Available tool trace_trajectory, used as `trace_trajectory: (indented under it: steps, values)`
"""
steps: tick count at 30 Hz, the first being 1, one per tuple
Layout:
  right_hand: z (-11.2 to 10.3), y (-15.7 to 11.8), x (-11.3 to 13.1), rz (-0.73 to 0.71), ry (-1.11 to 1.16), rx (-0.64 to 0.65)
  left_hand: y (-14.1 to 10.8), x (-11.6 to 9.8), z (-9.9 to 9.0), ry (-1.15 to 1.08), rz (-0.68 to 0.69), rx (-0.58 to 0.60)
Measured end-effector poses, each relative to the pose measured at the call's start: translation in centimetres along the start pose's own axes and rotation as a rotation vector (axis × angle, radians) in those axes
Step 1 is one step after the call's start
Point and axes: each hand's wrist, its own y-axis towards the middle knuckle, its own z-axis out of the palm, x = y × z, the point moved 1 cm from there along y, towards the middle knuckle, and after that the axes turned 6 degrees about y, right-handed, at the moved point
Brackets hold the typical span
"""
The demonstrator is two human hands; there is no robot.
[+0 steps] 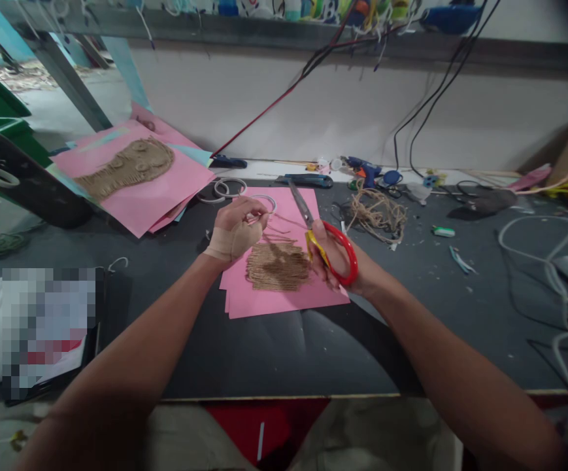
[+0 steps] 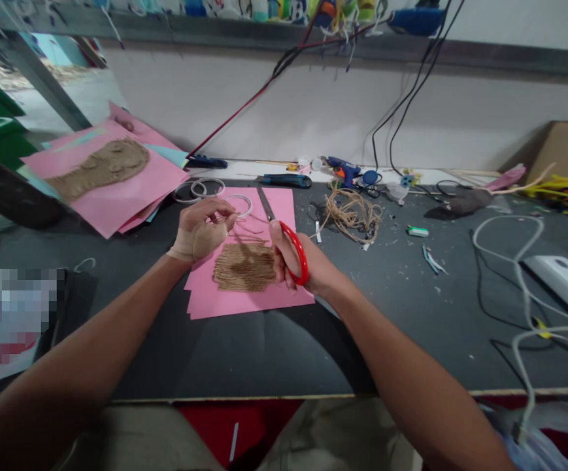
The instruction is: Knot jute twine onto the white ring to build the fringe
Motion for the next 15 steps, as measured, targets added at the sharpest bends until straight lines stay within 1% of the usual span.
trace_trajectory:
  steps: [4,9,12,15]
  values:
    - [-0.4,0.3,0.0,-0.097,0.002,-0.147,0.0,0.2,-0.1,-0.022,-0.033,0.039]
    - [-1.0,1.2,-0.4,-0.146,0.002,-0.313,-0.1,0.5,0.0,-0.061,-0.081,0.113]
    - [-1.5,1.9,-1.0,-0.143,-0.038,-0.364,-0.2,0.8,0.0,-0.039,-0.140,0.112]
    - [-2.2,2.1,-1.6,-0.168,-0.096,-0.377,0.0,1.1,-0.2,-0.019,-0.251,0.072]
